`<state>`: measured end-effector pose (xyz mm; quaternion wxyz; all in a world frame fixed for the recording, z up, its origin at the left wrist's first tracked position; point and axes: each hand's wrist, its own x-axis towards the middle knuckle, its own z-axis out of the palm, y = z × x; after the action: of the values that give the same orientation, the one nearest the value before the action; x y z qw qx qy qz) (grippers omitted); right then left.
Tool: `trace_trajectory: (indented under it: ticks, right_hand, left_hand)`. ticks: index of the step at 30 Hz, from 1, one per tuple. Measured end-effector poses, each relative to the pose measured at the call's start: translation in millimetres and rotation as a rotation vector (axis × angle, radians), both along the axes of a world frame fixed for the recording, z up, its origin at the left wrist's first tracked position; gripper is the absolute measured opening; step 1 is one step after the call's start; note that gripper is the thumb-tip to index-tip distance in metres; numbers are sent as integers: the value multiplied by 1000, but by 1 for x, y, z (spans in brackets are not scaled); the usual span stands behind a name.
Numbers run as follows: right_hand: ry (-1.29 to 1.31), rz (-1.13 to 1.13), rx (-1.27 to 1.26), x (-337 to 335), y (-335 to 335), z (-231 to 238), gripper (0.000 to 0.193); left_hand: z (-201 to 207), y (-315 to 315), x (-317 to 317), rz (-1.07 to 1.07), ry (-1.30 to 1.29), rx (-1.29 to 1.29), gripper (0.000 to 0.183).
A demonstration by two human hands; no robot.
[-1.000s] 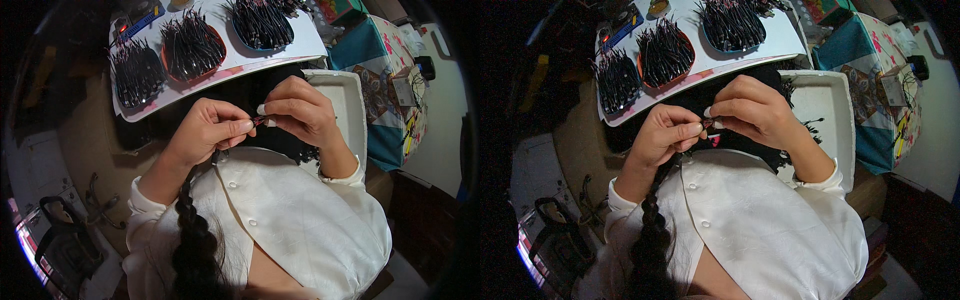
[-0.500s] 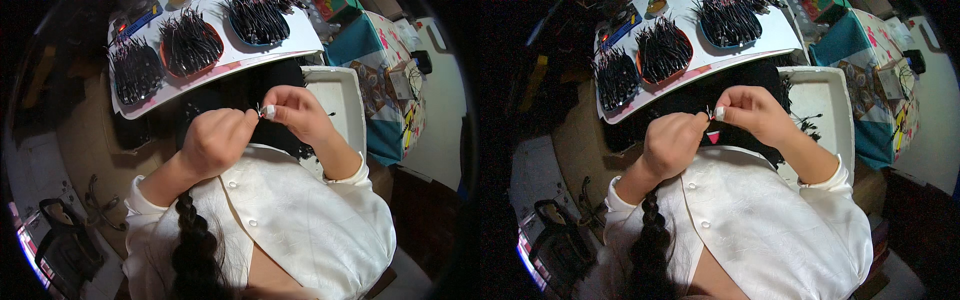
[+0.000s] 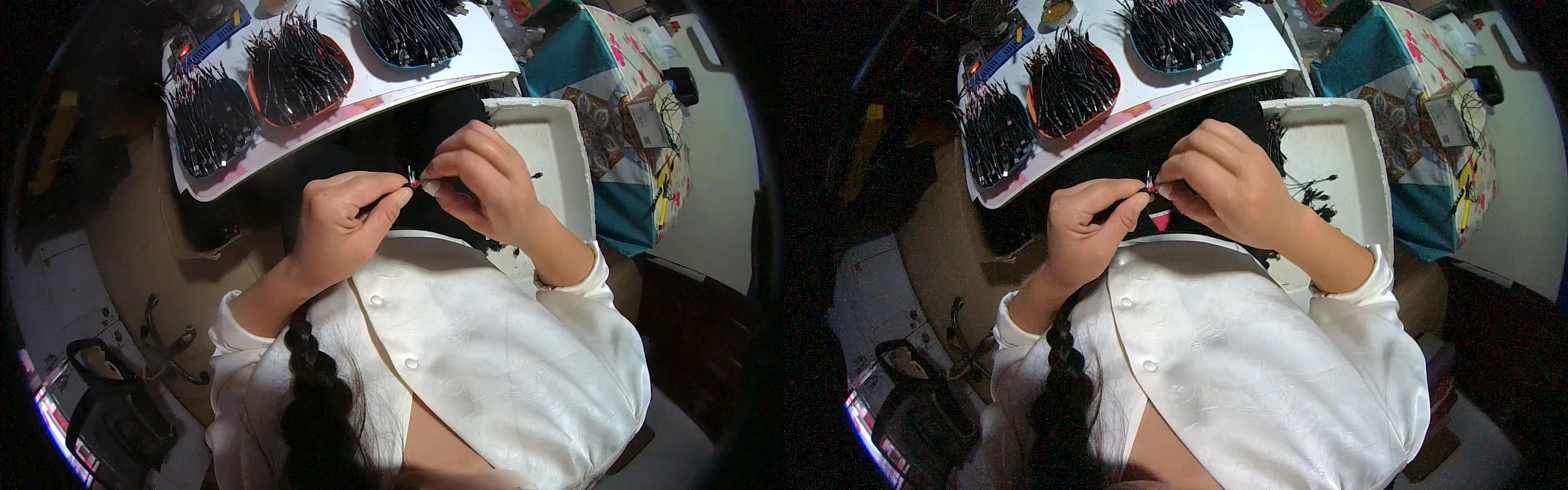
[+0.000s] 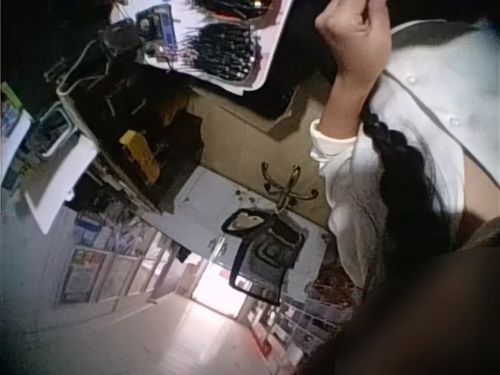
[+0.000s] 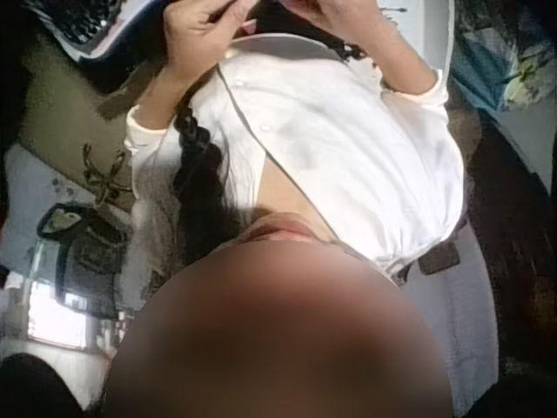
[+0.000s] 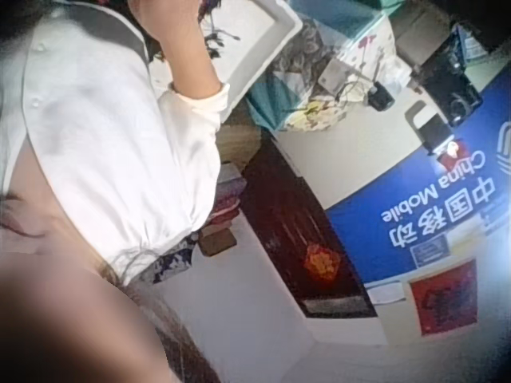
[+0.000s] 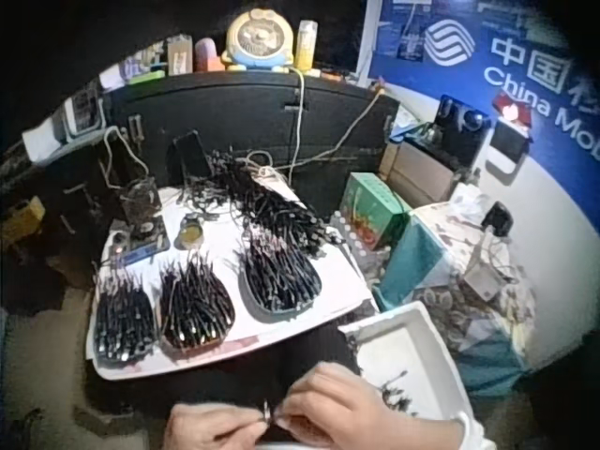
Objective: The person repeatedly picks up black wire-like components from trays on a table, attaches small white cylindrical pieces to their ends, and places the finished items into a white tray. The person also uses a small tool to assist with the assembly.
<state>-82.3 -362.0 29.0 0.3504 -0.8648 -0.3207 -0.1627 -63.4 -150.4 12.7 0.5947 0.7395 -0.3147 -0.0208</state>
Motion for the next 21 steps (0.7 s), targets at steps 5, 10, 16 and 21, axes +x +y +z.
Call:
trace_trajectory:
  ticks: [5, 10, 16, 21]
  right_hand:
    - [1567, 65, 1020, -5, 2, -8, 16]
    - [1052, 51, 749, -11, 1, -3, 20]
    - [-1, 136, 75, 4, 3, 0, 30]
    - [-109, 88, 4, 6, 13, -4, 25]
  left_hand:
    - [-6, 0, 2, -11, -555, 182, 13]
    - [-2, 9, 2, -87, -37, -25, 10]
    - [1, 13, 1, -182, 482, -176, 10]
    - [-6, 11, 7, -51, -182, 58, 9]
